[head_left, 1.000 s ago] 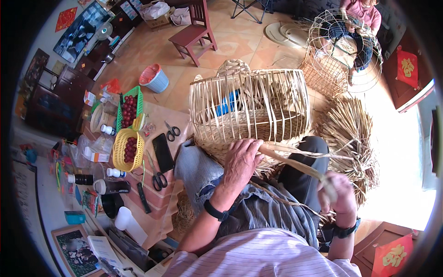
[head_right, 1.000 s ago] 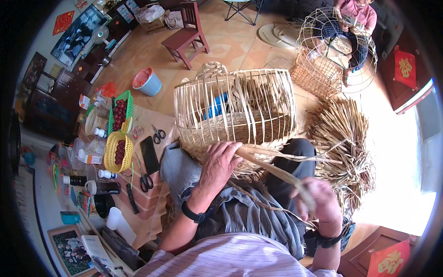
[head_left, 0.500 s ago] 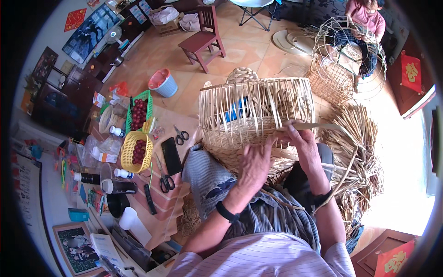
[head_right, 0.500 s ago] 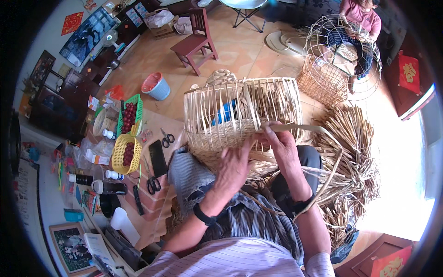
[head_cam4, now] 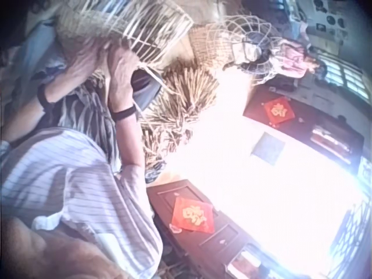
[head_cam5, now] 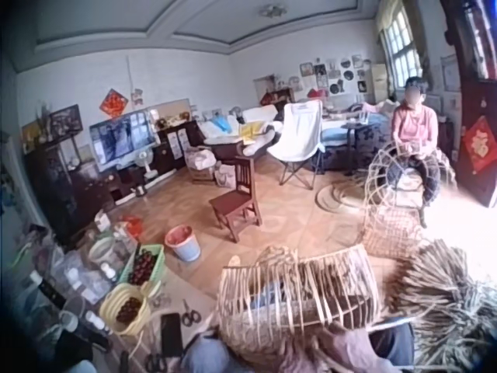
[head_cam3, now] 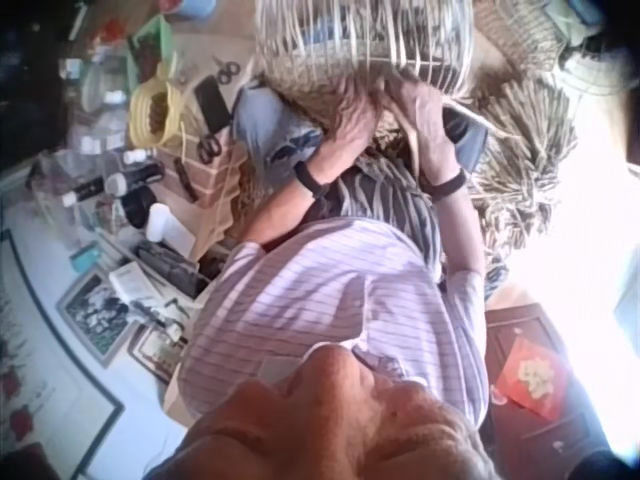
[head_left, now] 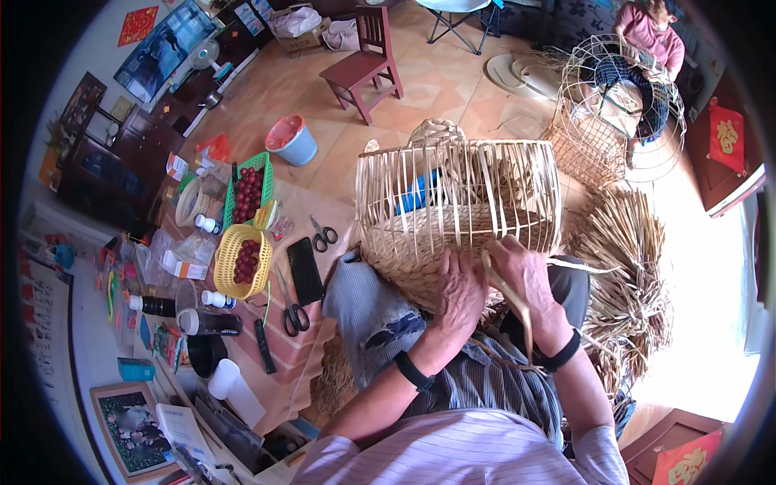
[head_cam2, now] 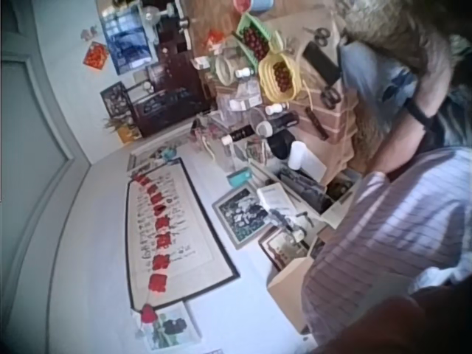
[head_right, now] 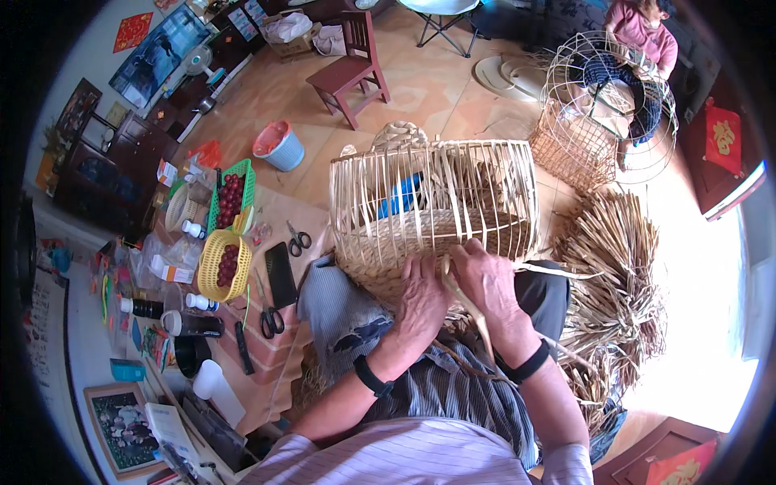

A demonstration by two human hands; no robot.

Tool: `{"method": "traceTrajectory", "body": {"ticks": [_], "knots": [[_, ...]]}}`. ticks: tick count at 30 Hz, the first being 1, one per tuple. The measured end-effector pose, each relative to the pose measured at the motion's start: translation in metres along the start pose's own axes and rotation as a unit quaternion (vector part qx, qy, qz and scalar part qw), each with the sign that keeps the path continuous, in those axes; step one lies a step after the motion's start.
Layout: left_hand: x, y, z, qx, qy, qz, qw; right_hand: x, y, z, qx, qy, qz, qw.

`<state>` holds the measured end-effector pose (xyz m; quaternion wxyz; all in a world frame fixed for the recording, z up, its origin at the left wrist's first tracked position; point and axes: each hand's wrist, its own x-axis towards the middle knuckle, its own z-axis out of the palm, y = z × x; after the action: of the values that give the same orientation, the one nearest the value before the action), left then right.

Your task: Weave a basket using bamboo or similar natural strips.

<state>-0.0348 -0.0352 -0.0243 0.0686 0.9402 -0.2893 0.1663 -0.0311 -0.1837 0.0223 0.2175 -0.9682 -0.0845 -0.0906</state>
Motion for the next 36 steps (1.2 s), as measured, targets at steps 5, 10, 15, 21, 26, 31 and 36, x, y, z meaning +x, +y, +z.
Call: {"method": "traceTrajectory", "body": {"ticks": [5, 10, 15, 21, 26, 31, 36], "knots": [[-0.001, -0.004, -0.003, -0.090, -0.012, -0.012, 0.996, 0.010, 0.010, 0.023, 0.044, 0.056, -0.045, 0.996], [0.006, -0.021, -0.015, -0.205, -0.081, -0.002, 0.975, -0.004, 0.018, 0.008, 0.167, 0.058, -0.044, 0.983], [0.008, -0.033, -0.023, -0.254, -0.102, 0.017, 0.962, -0.027, 0.032, -0.002, 0.368, 0.041, 0.114, 0.922], [0.009, -0.035, -0.025, -0.287, -0.097, 0.024, 0.953, -0.054, 0.057, -0.002, 0.636, 0.024, 0.234, 0.735], [0.011, -0.032, -0.026, -0.347, -0.074, -0.029, 0.934, -0.044, 0.037, -0.011, 0.647, 0.052, 0.248, 0.719], [0.016, -0.022, -0.023, -0.270, -0.019, -0.038, 0.962, -0.045, -0.005, -0.051, 0.612, 0.000, 0.171, 0.772], [0.019, -0.028, -0.020, -0.294, -0.012, -0.023, 0.955, -0.072, 0.063, -0.068, 0.613, 0.020, 0.219, 0.759]]}}
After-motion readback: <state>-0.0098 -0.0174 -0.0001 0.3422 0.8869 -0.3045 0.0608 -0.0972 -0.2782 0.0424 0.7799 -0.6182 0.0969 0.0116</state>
